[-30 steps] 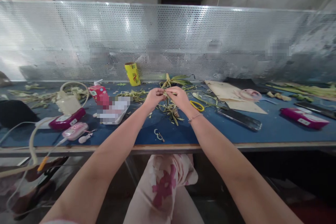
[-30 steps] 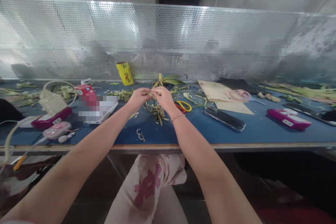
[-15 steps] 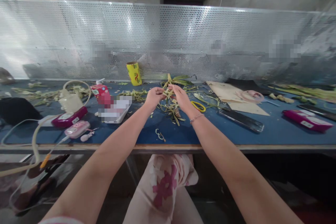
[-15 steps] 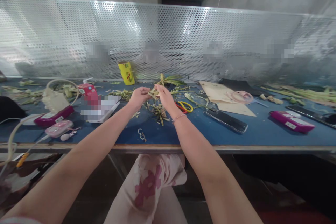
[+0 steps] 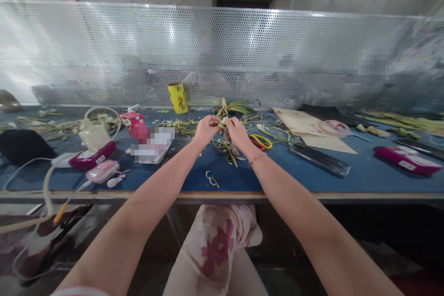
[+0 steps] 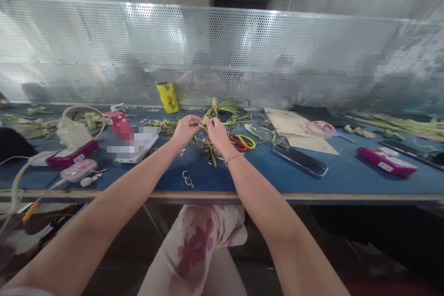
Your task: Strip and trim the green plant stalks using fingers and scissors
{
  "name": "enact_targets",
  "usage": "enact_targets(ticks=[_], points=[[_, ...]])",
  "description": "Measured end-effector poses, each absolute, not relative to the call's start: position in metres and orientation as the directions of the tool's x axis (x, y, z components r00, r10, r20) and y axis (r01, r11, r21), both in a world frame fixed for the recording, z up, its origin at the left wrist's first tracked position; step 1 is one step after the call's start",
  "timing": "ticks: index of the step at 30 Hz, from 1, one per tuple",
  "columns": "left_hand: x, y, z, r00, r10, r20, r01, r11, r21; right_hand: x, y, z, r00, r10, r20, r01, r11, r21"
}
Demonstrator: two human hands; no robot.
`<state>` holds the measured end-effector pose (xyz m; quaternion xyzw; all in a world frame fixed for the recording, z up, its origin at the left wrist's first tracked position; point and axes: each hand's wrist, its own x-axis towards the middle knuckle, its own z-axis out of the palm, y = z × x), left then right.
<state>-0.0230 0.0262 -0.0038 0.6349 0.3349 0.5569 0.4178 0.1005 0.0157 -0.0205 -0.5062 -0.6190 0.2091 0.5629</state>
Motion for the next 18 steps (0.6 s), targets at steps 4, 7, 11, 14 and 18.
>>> enact_targets(ticks=[4, 7, 11, 14, 18], points=[[-0.022, 0.031, -0.009, 0.185, 0.872, 0.454, -0.089, -0.445, 0.891, 0.101, 0.012, -0.018, 0.133, 0.822, 0.554, 0.427, 0.457, -0.780], [-0.021, 0.030, -0.008, 0.205, 0.866, 0.456, -0.139, -0.435, 0.890, 0.103, 0.013, -0.017, 0.144, 0.817, 0.559, 0.429, 0.457, -0.779], [-0.021, 0.021, -0.001, 0.272, 0.894, 0.355, -0.307, -0.269, 0.913, 0.105, 0.016, -0.017, 0.164, 0.810, 0.563, 0.404, 0.465, -0.788], [-0.021, 0.018, 0.002, 0.278, 0.920, 0.276, -0.372, -0.161, 0.914, 0.106, 0.016, -0.018, 0.143, 0.799, 0.584, 0.403, 0.492, -0.772], [-0.022, 0.021, -0.001, 0.300, 0.913, 0.277, -0.380, -0.152, 0.912, 0.104, 0.013, -0.018, 0.102, 0.785, 0.611, 0.426, 0.520, -0.740]])
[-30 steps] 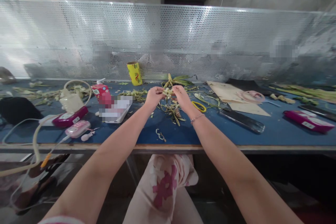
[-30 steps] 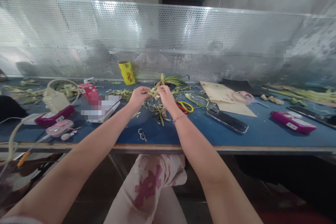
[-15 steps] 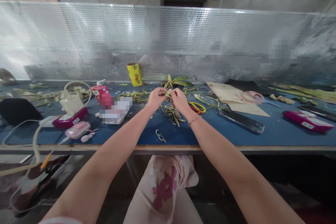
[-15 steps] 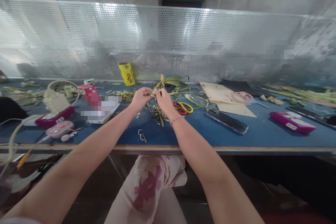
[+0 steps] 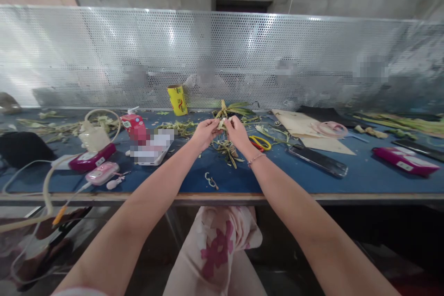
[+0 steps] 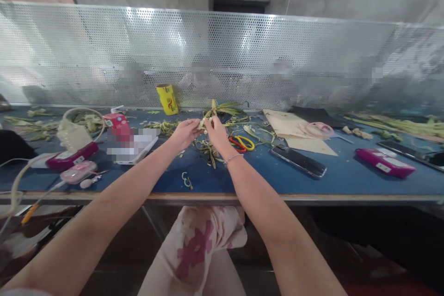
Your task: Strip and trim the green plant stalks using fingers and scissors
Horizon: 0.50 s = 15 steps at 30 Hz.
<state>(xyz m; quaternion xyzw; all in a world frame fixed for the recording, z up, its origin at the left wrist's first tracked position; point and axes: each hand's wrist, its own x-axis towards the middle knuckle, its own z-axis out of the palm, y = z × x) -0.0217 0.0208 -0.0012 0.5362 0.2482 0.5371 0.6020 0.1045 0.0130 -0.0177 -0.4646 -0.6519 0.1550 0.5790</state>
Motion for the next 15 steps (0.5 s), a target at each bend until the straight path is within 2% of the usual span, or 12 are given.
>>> enact_targets(ticks=[7, 10, 12, 15], points=[[-0.0192, 0.0260, -0.0057, 0.207, 0.927, 0.314, -0.311, -0.242, 0.919, 0.1020, 0.0051, -0.0136, 0.090, 0.773, 0.628, 0.483, 0.517, -0.706], [-0.0196, 0.0235, -0.0031, 0.147, 0.893, 0.425, -0.084, -0.417, 0.905, 0.1010, 0.0047, -0.0138, 0.118, 0.775, 0.621, 0.464, 0.510, -0.724], [-0.0203, 0.0215, -0.0015, 0.139, 0.847, 0.513, 0.089, -0.527, 0.845, 0.1007, 0.0062, -0.0145, 0.144, 0.786, 0.601, 0.413, 0.504, -0.759], [-0.0206, 0.0207, -0.0017, 0.158, 0.815, 0.557, 0.168, -0.578, 0.798, 0.1010, 0.0100, -0.0156, 0.157, 0.806, 0.571, 0.366, 0.490, -0.792]])
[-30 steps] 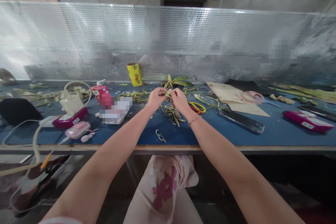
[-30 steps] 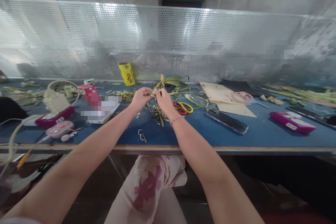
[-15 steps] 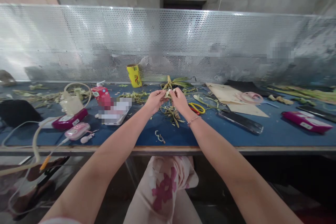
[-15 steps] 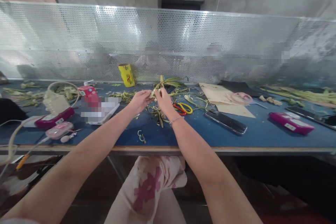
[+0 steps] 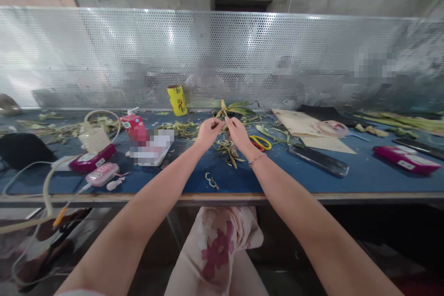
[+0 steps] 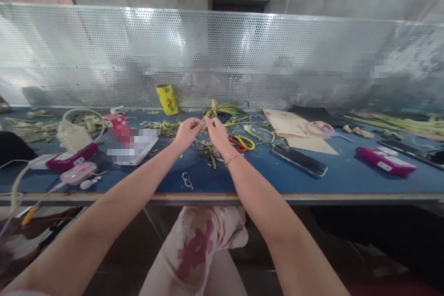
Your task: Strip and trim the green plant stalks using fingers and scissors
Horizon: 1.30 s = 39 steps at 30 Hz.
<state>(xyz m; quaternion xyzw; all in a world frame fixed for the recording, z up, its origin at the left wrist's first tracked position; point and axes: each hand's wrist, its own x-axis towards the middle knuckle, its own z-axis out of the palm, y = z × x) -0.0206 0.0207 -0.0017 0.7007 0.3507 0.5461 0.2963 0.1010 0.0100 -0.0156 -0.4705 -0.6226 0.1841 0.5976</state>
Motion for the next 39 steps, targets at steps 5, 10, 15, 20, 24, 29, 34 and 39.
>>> enact_targets(ticks=[5, 10, 15, 20, 24, 29, 34, 39], points=[[-0.018, 0.026, -0.008, 0.166, 0.871, 0.463, -0.058, -0.460, 0.886, 0.102, 0.013, -0.017, 0.111, 0.841, 0.530, 0.351, 0.466, -0.812], [-0.017, 0.029, -0.011, 0.144, 0.900, 0.412, -0.116, -0.398, 0.910, 0.101, 0.010, -0.015, 0.059, 0.855, 0.515, 0.328, 0.471, -0.819], [-0.019, 0.024, -0.008, 0.046, 0.853, 0.519, 0.166, -0.519, 0.838, 0.098, 0.004, -0.012, 0.041, 0.864, 0.502, 0.360, 0.455, -0.814], [-0.018, 0.019, -0.005, 0.070, 0.809, 0.584, 0.306, -0.575, 0.759, 0.095, 0.003, -0.012, 0.006, 0.852, 0.524, 0.351, 0.489, -0.799], [-0.020, 0.018, -0.004, 0.069, 0.791, 0.609, 0.447, -0.570, 0.690, 0.094, 0.006, -0.014, -0.028, 0.863, 0.505, 0.248, 0.496, -0.832], [-0.023, 0.016, -0.002, 0.033, 0.778, 0.627, 0.484, -0.562, 0.671, 0.090, 0.005, -0.014, -0.086, 0.887, 0.454, -0.001, 0.456, -0.890], [-0.024, 0.018, -0.003, -0.015, 0.757, 0.653, 0.502, -0.559, 0.660, 0.088, 0.002, -0.012, -0.112, 0.897, 0.427, -0.130, 0.412, -0.902], [-0.023, 0.016, -0.003, -0.026, 0.739, 0.673, 0.557, -0.548, 0.623, 0.089, 0.005, -0.016, -0.089, 0.888, 0.450, -0.024, 0.450, -0.893]])
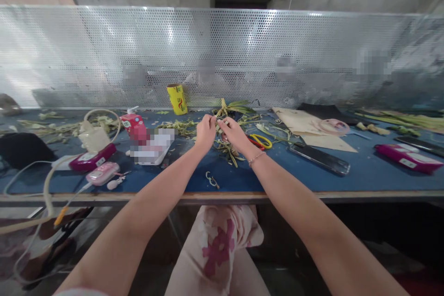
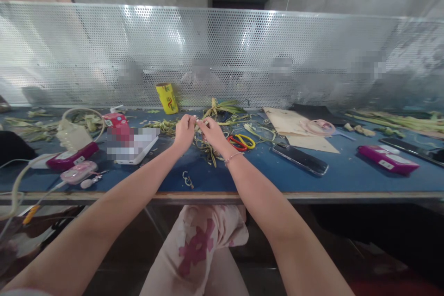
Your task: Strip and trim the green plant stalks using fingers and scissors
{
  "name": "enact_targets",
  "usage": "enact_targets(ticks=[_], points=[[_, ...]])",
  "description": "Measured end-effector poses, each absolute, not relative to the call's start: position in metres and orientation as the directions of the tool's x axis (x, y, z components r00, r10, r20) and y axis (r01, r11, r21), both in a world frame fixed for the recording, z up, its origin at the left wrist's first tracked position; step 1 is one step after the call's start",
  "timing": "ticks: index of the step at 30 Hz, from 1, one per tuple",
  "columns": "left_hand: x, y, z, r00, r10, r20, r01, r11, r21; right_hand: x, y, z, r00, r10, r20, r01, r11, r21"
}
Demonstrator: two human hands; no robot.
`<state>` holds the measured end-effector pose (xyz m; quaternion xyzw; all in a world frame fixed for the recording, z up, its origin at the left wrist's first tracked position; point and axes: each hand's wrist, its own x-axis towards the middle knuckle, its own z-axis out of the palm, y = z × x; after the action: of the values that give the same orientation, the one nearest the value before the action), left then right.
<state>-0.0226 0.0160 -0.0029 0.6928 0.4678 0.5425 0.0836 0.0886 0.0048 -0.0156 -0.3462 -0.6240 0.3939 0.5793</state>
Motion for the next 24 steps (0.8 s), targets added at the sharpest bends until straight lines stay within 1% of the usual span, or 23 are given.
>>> enact_targets(ticks=[4, 6, 10, 12, 16, 20, 24], points=[[-0.022, 0.013, -0.002, -0.047, 0.719, 0.694, 0.568, -0.552, 0.611, 0.088, 0.002, -0.015, -0.042, 0.870, 0.492, 0.040, 0.493, -0.869], [-0.021, 0.013, -0.003, -0.053, 0.712, 0.700, 0.562, -0.558, 0.610, 0.087, 0.000, -0.013, 0.014, 0.845, 0.534, 0.113, 0.530, -0.841], [-0.019, 0.015, -0.004, -0.095, 0.728, 0.679, 0.514, -0.548, 0.660, 0.088, -0.003, -0.010, 0.109, 0.784, 0.611, 0.258, 0.571, -0.779], [-0.018, 0.017, -0.005, -0.115, 0.749, 0.652, 0.489, -0.529, 0.694, 0.088, -0.004, -0.009, 0.137, 0.784, 0.606, 0.284, 0.555, -0.782], [-0.017, 0.019, -0.005, -0.121, 0.797, 0.592, 0.437, -0.493, 0.753, 0.090, -0.003, -0.007, 0.178, 0.789, 0.588, 0.283, 0.531, -0.799], [-0.015, 0.015, -0.003, -0.066, 0.788, 0.612, 0.468, -0.517, 0.717, 0.098, 0.004, -0.008, 0.227, 0.755, 0.615, 0.331, 0.535, -0.778], [-0.014, 0.010, 0.000, 0.048, 0.767, 0.640, 0.499, -0.573, 0.650, 0.106, 0.012, -0.011, 0.277, 0.717, 0.640, 0.360, 0.540, -0.761]])
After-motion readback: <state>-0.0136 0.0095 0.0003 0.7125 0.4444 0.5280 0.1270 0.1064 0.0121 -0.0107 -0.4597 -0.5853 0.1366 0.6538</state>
